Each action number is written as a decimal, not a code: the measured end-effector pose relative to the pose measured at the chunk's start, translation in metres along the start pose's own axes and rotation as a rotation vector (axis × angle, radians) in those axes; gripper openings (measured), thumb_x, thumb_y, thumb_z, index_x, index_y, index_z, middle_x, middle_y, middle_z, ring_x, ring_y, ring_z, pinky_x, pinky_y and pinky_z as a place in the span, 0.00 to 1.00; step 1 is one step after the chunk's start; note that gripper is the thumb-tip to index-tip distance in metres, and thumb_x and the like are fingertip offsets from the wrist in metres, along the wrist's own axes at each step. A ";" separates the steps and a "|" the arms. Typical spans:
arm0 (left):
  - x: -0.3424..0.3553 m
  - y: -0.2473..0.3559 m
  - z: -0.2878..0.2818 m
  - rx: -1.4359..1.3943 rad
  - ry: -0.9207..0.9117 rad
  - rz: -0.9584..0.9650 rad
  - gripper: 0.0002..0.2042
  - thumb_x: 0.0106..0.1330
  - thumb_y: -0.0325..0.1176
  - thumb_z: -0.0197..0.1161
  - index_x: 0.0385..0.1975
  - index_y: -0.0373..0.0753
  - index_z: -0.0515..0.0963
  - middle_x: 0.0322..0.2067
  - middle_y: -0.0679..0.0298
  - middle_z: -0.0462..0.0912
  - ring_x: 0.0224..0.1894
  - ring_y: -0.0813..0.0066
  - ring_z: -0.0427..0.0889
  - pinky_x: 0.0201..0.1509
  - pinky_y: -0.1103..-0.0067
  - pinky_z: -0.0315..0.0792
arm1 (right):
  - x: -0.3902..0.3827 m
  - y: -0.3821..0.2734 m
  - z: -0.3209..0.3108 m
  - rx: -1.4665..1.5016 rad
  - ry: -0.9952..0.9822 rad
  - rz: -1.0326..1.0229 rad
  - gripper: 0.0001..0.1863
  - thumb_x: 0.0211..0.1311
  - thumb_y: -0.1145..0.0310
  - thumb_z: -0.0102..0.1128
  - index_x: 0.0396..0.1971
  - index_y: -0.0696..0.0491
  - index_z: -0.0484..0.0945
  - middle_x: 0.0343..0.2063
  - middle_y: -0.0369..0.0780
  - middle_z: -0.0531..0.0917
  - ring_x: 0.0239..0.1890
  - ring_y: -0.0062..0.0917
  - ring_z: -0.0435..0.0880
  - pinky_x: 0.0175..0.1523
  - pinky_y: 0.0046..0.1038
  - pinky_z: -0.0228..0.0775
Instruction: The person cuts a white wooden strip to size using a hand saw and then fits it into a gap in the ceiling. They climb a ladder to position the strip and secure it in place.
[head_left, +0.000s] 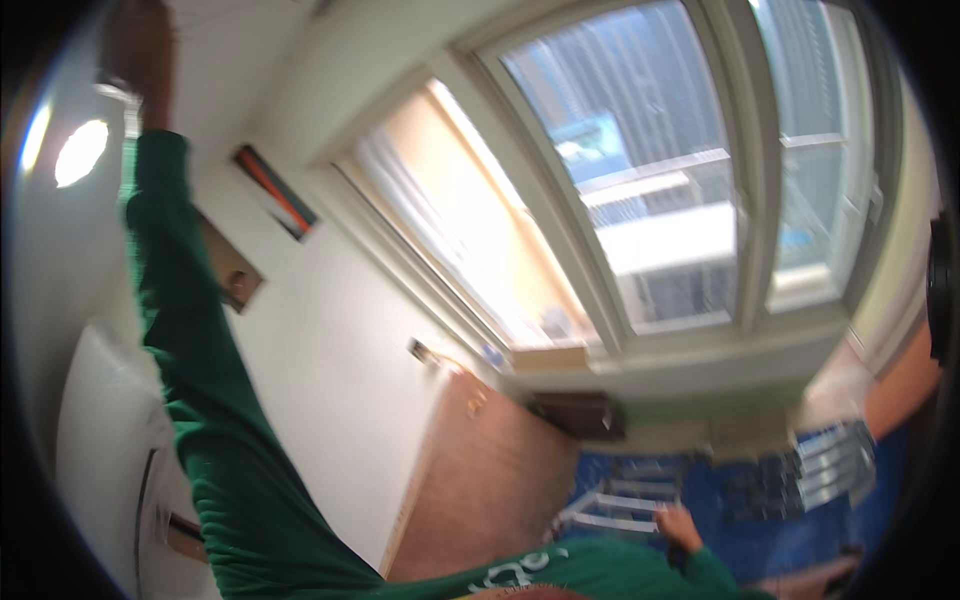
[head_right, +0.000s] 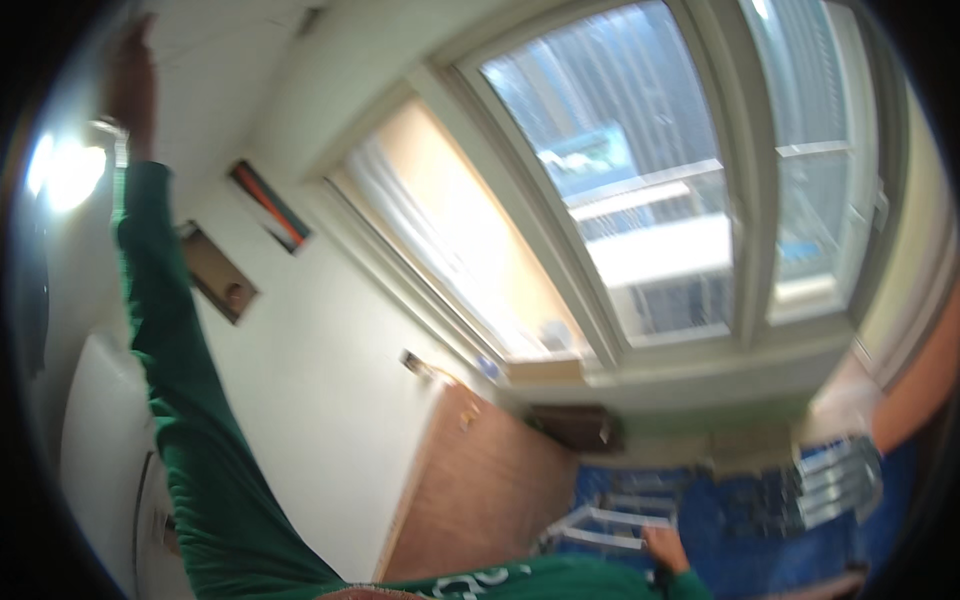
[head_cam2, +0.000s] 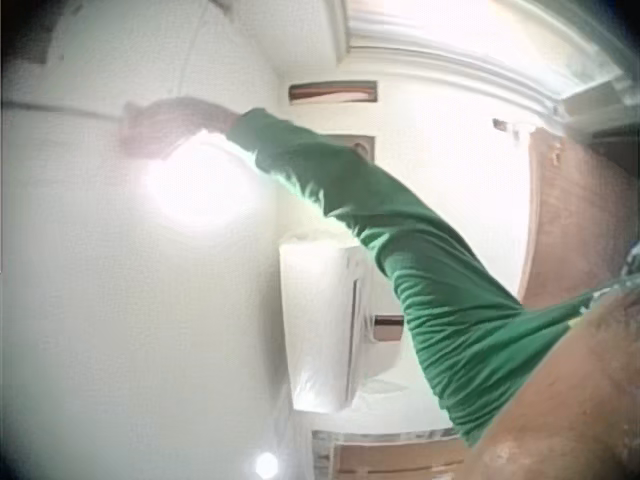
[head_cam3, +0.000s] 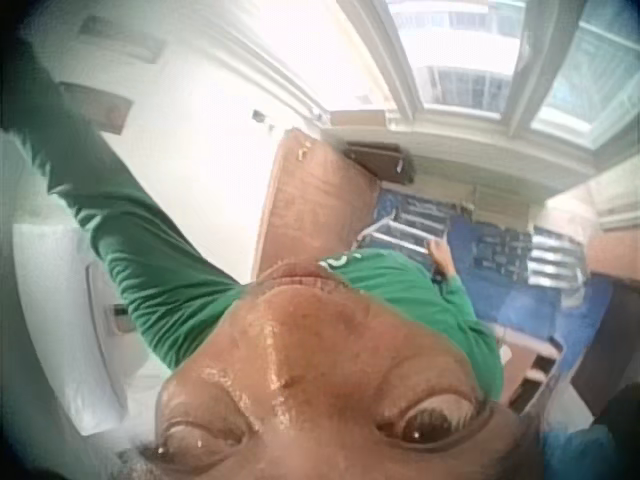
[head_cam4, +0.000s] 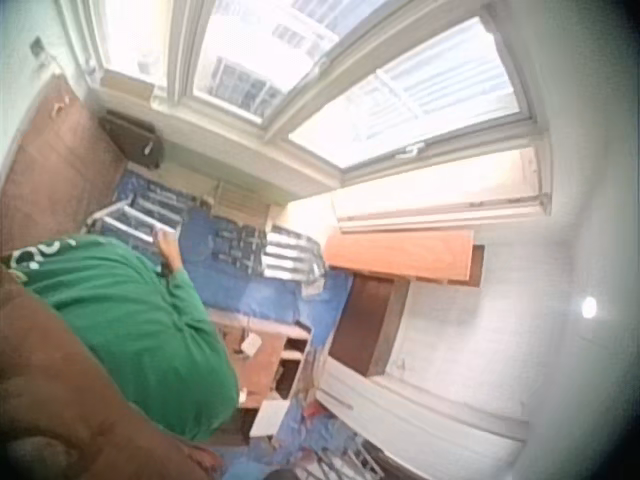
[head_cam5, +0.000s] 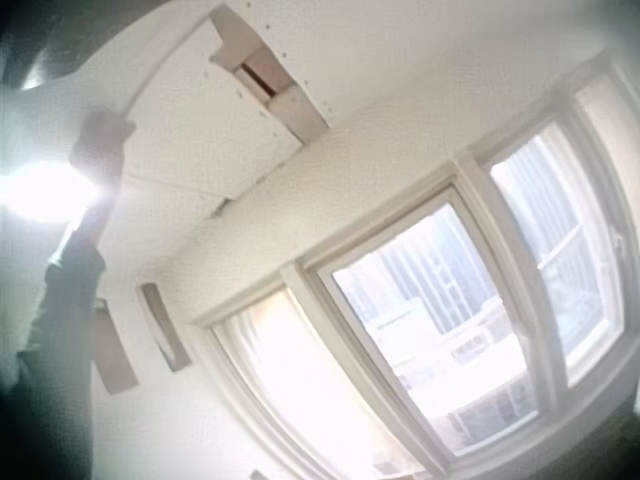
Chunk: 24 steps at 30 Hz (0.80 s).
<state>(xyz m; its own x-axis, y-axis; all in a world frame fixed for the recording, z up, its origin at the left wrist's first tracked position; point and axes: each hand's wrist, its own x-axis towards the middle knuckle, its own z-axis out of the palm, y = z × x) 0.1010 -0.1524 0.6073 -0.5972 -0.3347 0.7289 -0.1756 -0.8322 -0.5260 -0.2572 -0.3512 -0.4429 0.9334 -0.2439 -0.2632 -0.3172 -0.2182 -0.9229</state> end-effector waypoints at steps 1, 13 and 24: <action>0.011 -0.003 -0.011 0.027 -0.018 -0.017 0.12 0.70 0.50 0.66 0.48 0.58 0.88 0.46 0.70 0.90 0.49 0.65 0.87 0.55 0.70 0.79 | 0.001 0.004 0.006 -0.090 -0.107 -0.063 0.29 0.77 0.49 0.46 0.27 0.55 0.85 0.25 0.48 0.87 0.33 0.43 0.88 0.40 0.45 0.77; 0.006 0.066 -0.042 0.158 -0.074 -0.092 0.20 0.67 0.56 0.69 0.43 0.44 0.85 0.42 0.66 0.89 0.45 0.67 0.89 0.49 0.70 0.80 | -0.015 0.035 0.024 -0.660 0.036 -0.095 0.12 0.70 0.56 0.59 0.37 0.48 0.83 0.42 0.44 0.85 0.46 0.47 0.83 0.47 0.53 0.73; 0.011 0.059 -0.038 0.227 -0.088 -0.104 0.24 0.62 0.56 0.75 0.47 0.42 0.86 0.44 0.63 0.90 0.47 0.66 0.89 0.55 0.70 0.80 | 0.001 0.112 0.082 -0.544 0.090 0.215 0.14 0.67 0.56 0.60 0.42 0.50 0.81 0.42 0.46 0.85 0.45 0.47 0.84 0.45 0.58 0.75</action>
<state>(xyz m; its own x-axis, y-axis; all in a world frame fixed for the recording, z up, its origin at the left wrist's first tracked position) 0.0544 -0.1880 0.5677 -0.5131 -0.2708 0.8145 -0.0466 -0.9387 -0.3415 -0.2783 -0.2985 -0.5691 0.8283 -0.4104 -0.3815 -0.5603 -0.6025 -0.5683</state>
